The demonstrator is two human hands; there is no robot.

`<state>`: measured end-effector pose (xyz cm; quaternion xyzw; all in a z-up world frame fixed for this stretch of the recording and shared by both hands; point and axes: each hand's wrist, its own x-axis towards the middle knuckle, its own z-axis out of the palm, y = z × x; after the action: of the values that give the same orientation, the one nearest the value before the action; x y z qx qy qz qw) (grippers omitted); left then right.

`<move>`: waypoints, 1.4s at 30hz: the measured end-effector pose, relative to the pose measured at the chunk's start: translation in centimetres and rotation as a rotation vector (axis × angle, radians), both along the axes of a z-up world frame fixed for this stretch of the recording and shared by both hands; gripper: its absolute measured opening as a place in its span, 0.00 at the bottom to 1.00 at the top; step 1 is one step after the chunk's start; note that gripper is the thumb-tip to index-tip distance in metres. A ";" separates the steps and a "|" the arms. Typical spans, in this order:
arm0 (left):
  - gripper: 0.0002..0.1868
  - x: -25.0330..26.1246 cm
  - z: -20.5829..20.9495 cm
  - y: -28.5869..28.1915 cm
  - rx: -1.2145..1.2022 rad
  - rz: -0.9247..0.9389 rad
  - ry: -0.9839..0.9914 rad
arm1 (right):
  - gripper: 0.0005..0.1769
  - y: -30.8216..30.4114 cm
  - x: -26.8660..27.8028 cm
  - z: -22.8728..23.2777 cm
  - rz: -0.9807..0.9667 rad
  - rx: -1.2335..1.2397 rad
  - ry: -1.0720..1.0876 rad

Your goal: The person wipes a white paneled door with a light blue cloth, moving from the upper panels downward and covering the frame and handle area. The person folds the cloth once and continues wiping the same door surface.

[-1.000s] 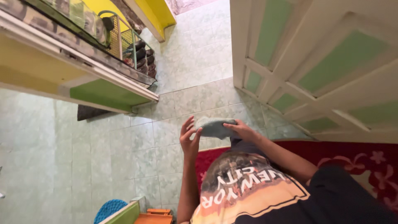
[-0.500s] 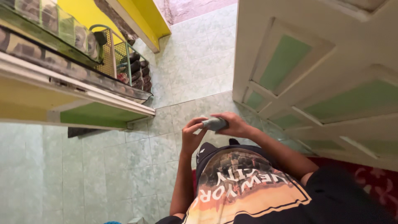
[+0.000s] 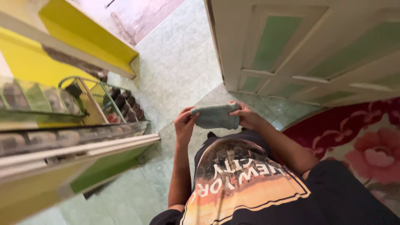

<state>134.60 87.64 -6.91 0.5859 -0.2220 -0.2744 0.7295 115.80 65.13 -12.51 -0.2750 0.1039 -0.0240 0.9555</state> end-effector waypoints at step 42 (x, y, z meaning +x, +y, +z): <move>0.48 10.8 13.0 -32.6 -0.464 0.168 -0.960 | 0.28 -17.7 13.6 20.0 -1.401 -2.809 0.528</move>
<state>145.37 55.00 6.14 0.4848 -0.5375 0.1396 0.6757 129.36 47.40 7.52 0.7955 -0.2560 0.4662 0.2903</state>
